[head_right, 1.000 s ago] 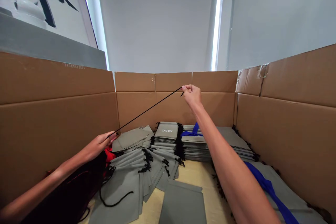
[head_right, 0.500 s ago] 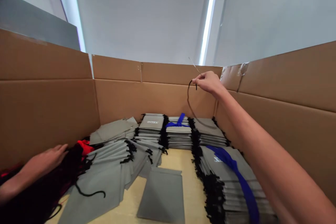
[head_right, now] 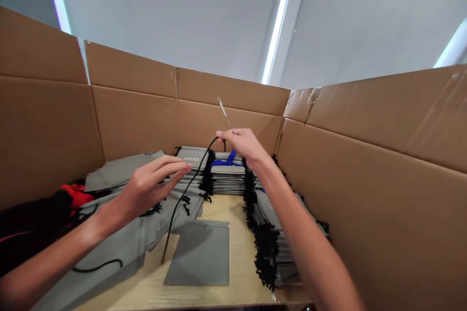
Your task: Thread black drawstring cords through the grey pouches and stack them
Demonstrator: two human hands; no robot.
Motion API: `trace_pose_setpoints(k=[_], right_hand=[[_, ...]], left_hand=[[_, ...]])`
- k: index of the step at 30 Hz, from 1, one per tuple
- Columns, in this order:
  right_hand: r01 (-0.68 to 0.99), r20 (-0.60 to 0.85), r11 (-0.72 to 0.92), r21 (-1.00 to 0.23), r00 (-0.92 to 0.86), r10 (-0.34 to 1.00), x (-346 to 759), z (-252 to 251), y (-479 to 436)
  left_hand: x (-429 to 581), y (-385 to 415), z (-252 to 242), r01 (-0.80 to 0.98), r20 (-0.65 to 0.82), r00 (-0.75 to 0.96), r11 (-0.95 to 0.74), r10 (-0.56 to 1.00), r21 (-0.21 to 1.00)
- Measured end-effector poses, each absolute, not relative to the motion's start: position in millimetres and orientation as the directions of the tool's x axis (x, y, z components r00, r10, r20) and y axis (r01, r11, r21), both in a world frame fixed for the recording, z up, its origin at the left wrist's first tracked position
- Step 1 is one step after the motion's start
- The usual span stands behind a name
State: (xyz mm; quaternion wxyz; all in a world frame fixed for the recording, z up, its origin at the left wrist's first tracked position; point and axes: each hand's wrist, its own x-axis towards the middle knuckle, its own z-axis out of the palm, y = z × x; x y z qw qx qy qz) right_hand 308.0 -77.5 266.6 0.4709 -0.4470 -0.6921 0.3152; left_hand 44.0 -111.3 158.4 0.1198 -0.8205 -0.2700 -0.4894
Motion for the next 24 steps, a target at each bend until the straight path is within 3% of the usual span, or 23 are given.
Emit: trace_pose_setpoints(k=[5,8,10,12,14,16,21,24], right_hand=[[0.132,0.195,0.233,-0.964,-0.251,0.948,278,199,-89],[0.083,0.132,0.158,-0.984,-0.263,0.956,267,165,-85],[0.123,0.18,0.21,-0.97,-0.219,0.959,263,144,-80],[0.229,0.284,0.307,-0.924,-0.128,0.95,263,122,-73],[0.364,0.348,0.349,-0.864,-0.07,0.935,268,96,-67],[0.485,0.364,0.366,-0.794,-0.102,0.926,274,68,-60],[0.699,0.348,0.407,-0.588,-0.236,0.907,285,3,-49],[0.743,0.358,0.407,-0.532,-0.238,0.903,283,-20,-49]], left_hand=[[72,-93,150,0.526,0.879,0.471,-0.826,0.081,-0.205],[74,-81,133,0.469,0.892,0.451,-0.856,0.023,-0.215],[72,-70,115,0.439,0.916,0.382,-0.896,0.121,-0.064],[69,-56,90,0.413,0.905,0.264,-0.887,0.333,0.206],[65,-39,62,0.404,0.796,0.132,-0.766,0.59,0.5],[60,-23,32,0.385,0.631,0.011,-0.586,0.775,0.713],[54,-4,-21,0.394,0.589,-0.068,-0.521,0.805,0.757],[54,-3,-37,0.402,0.591,-0.062,-0.522,0.804,0.753]])
